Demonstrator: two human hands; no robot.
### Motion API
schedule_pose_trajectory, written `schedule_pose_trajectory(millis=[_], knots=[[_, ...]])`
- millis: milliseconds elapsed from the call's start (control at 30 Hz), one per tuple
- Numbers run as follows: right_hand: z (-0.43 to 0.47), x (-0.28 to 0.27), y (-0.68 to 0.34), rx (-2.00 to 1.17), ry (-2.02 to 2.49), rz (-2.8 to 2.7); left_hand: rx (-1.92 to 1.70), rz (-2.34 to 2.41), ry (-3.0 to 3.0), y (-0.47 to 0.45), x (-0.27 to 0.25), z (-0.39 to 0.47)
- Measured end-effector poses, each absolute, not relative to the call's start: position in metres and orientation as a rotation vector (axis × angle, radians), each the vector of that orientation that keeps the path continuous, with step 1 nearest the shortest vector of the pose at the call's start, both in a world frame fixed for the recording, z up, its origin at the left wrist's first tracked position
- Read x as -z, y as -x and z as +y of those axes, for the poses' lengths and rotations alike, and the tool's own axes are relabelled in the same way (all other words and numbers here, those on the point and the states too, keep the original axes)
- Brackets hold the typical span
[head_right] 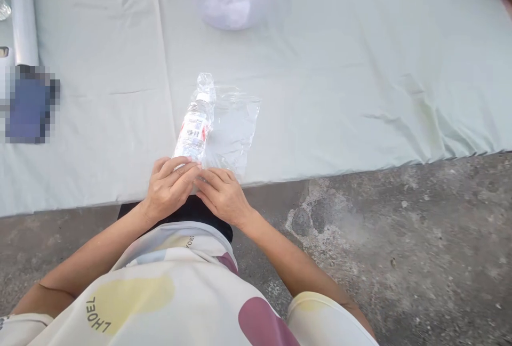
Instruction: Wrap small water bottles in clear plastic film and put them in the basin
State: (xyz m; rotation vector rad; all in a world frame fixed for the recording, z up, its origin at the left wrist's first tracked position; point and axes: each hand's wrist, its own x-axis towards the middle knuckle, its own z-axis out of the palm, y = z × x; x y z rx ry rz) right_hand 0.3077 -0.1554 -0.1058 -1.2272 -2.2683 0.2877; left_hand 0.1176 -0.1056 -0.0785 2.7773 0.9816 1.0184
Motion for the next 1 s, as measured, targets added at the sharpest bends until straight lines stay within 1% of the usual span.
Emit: schedule_pose_trajectory(millis=[200, 367, 533, 633, 700, 800, 867, 933, 1000], knots=[[-0.177, 0.109, -0.303, -0.267, 1.293, -2.175, -0.922, 0.952, -2.837, -0.137, 0.076, -0.104], [-0.186, 0.109, -0.301, -0.229, 1.241, -2.125, -0.82, 0.9, -2.986, -0.158, 0.071, -0.099], [-0.2, 0.096, -0.305, -0.259, 1.038, -2.064, -0.614, 0.662, -3.04, -0.185, 0.072, -0.097], [-0.201, 0.076, -0.331, -0.196, 0.964, -1.944, -0.472, 0.418, -3.062, -0.201, 0.073, -0.097], [-0.192, 0.062, -0.351, -0.129, 1.114, -1.74, -0.384, 0.333, -3.04, -0.21, 0.072, -0.096], [-0.165, 0.043, -0.367, -0.139, 1.38, -1.494, -0.303, 0.259, -2.95, -0.223, 0.073, -0.095], [-0.141, 0.037, -0.364, -0.172, 1.446, -1.561, -0.32, 0.159, -2.844, -0.232, 0.073, -0.097], [-0.117, 0.037, -0.357, -0.198, 1.483, -1.742, -0.34, 0.095, -2.652, -0.24, 0.072, -0.103], [-0.099, 0.042, -0.351, -0.277, 1.588, -1.898, -0.356, 0.245, -2.316, -0.24, 0.068, -0.112]])
